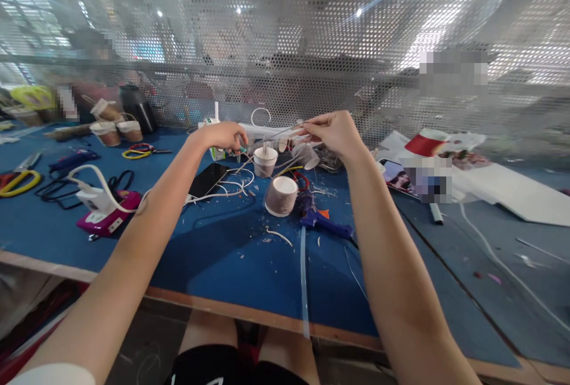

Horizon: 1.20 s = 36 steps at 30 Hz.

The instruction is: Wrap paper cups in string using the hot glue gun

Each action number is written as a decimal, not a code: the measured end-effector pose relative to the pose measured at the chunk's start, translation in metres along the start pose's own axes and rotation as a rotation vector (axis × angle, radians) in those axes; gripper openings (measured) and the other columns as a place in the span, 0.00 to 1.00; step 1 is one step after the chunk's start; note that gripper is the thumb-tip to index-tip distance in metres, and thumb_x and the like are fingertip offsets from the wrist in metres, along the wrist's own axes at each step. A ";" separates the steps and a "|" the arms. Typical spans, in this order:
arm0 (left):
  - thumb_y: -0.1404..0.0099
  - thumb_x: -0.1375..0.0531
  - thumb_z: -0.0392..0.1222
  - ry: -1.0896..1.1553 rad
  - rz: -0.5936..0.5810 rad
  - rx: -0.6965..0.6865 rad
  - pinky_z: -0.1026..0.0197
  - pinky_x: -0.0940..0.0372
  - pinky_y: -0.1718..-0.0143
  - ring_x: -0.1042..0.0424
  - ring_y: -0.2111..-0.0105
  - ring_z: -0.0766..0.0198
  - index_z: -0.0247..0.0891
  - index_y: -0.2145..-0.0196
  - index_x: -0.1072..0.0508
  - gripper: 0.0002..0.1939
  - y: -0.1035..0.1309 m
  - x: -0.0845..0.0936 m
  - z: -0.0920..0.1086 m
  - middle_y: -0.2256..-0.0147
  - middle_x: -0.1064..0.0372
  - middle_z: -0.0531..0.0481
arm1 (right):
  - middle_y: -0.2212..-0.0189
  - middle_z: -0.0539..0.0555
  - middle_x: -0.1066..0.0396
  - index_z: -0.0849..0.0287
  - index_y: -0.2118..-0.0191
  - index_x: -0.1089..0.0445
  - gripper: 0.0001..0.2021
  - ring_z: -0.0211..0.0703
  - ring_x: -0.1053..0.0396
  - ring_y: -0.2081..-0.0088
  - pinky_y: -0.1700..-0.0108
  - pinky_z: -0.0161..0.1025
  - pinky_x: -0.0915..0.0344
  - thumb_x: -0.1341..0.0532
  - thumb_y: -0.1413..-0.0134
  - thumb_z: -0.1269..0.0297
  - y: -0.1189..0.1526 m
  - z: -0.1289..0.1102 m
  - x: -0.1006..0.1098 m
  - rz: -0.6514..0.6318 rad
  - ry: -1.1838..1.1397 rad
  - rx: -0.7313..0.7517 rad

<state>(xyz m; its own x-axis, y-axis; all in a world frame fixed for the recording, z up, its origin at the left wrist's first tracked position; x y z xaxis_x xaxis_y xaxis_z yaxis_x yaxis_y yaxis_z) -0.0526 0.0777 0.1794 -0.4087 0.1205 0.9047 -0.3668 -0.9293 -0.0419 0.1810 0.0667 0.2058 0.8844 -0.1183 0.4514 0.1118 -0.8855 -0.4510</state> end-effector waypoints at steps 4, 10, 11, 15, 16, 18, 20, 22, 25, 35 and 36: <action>0.49 0.41 0.32 -0.012 0.063 0.039 0.64 0.36 0.68 0.24 0.70 0.59 0.39 0.70 0.23 0.09 -0.005 0.003 -0.009 0.74 0.23 0.50 | 0.77 0.54 0.24 0.63 0.73 0.25 0.05 0.37 0.25 0.75 0.67 0.36 0.24 0.34 0.47 0.71 -0.005 0.008 0.001 0.050 -0.011 -0.009; 0.51 0.40 0.34 -0.048 0.043 0.060 0.67 0.39 0.76 0.29 0.80 0.65 0.40 0.73 0.23 0.07 -0.015 0.003 -0.033 0.80 0.25 0.52 | 0.78 0.55 0.24 0.64 0.73 0.24 0.07 0.37 0.27 0.79 0.71 0.36 0.27 0.35 0.46 0.68 -0.008 0.020 0.011 0.135 -0.071 -0.024; 0.51 0.40 0.34 -0.047 0.015 0.073 0.68 0.39 0.77 0.29 0.80 0.65 0.40 0.73 0.23 0.07 -0.017 0.002 -0.036 0.81 0.26 0.52 | 0.77 0.55 0.24 0.64 0.73 0.25 0.08 0.36 0.27 0.79 0.72 0.36 0.27 0.36 0.45 0.68 -0.007 0.020 0.014 0.160 -0.098 -0.045; 0.53 0.39 0.33 -0.029 -0.038 0.179 0.67 0.38 0.76 0.28 0.81 0.64 0.39 0.74 0.24 0.07 -0.018 -0.001 -0.047 0.81 0.26 0.52 | 0.79 0.54 0.26 0.64 0.75 0.28 0.14 0.32 0.31 0.82 0.72 0.34 0.30 0.43 0.38 0.72 -0.001 0.013 0.023 0.276 -0.246 -0.215; 0.53 0.39 0.34 -0.031 -0.040 0.190 0.66 0.37 0.76 0.28 0.81 0.64 0.39 0.74 0.24 0.06 -0.019 -0.002 -0.049 0.82 0.27 0.52 | 0.79 0.53 0.26 0.63 0.75 0.30 0.16 0.31 0.31 0.82 0.72 0.34 0.31 0.45 0.36 0.73 0.001 0.011 0.024 0.288 -0.272 -0.254; 0.53 0.38 0.34 -0.053 -0.037 0.186 0.66 0.37 0.76 0.29 0.81 0.64 0.39 0.74 0.24 0.05 -0.019 -0.002 -0.051 0.83 0.28 0.53 | 0.80 0.52 0.27 0.62 0.75 0.33 0.17 0.30 0.33 0.84 0.72 0.33 0.32 0.48 0.34 0.73 0.002 0.008 0.027 0.293 -0.299 -0.296; 0.53 0.38 0.35 -0.079 -0.046 0.181 0.65 0.36 0.75 0.29 0.81 0.64 0.39 0.75 0.24 0.05 -0.018 -0.003 -0.053 0.85 0.30 0.53 | 0.79 0.52 0.26 0.61 0.75 0.34 0.17 0.28 0.36 0.85 0.73 0.32 0.33 0.50 0.33 0.73 0.002 0.007 0.030 0.301 -0.305 -0.313; 0.53 0.37 0.35 -0.088 -0.059 0.201 0.64 0.35 0.74 0.29 0.81 0.63 0.39 0.75 0.24 0.04 -0.018 -0.004 -0.055 0.86 0.30 0.53 | 0.78 0.53 0.25 0.62 0.74 0.35 0.18 0.27 0.38 0.86 0.74 0.31 0.34 0.51 0.32 0.72 0.003 0.007 0.032 0.308 -0.298 -0.326; 0.52 0.38 0.34 -0.079 -0.071 0.228 0.63 0.34 0.72 0.28 0.80 0.62 0.39 0.76 0.24 0.03 -0.016 -0.007 -0.054 0.85 0.30 0.51 | 0.75 0.56 0.23 0.64 0.75 0.33 0.17 0.26 0.38 0.86 0.74 0.32 0.34 0.49 0.33 0.73 0.006 0.006 0.031 0.270 -0.271 -0.340; 0.50 0.33 0.42 -0.216 0.025 0.097 0.60 0.33 0.64 0.26 0.71 0.57 0.41 0.73 0.23 0.06 -0.014 0.001 -0.036 0.80 0.29 0.51 | 0.68 0.58 0.20 0.64 0.71 0.26 0.13 0.28 0.37 0.86 0.79 0.32 0.35 0.43 0.36 0.70 0.003 0.006 0.021 0.067 -0.154 -0.231; 0.52 0.31 0.43 -0.227 0.051 0.078 0.59 0.33 0.61 0.26 0.66 0.54 0.41 0.71 0.22 0.09 -0.012 0.002 -0.029 0.77 0.27 0.50 | 0.67 0.58 0.20 0.64 0.71 0.25 0.13 0.28 0.38 0.86 0.79 0.32 0.35 0.42 0.37 0.69 0.002 0.007 0.020 0.066 -0.160 -0.211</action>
<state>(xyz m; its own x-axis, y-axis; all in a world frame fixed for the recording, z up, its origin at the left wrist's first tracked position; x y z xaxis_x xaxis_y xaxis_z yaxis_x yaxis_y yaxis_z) -0.0736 0.0994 0.1697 -0.2236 -0.0007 0.9747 -0.2811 -0.9575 -0.0651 0.2021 0.0656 0.2089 0.9488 -0.1212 0.2916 -0.0306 -0.9543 -0.2972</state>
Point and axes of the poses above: each hand's wrist, its own y-axis away from the middle knuckle, its own x-axis out of the back of the hand, z = x × y, the point moved 5 cm from there along -y, towards the middle knuckle
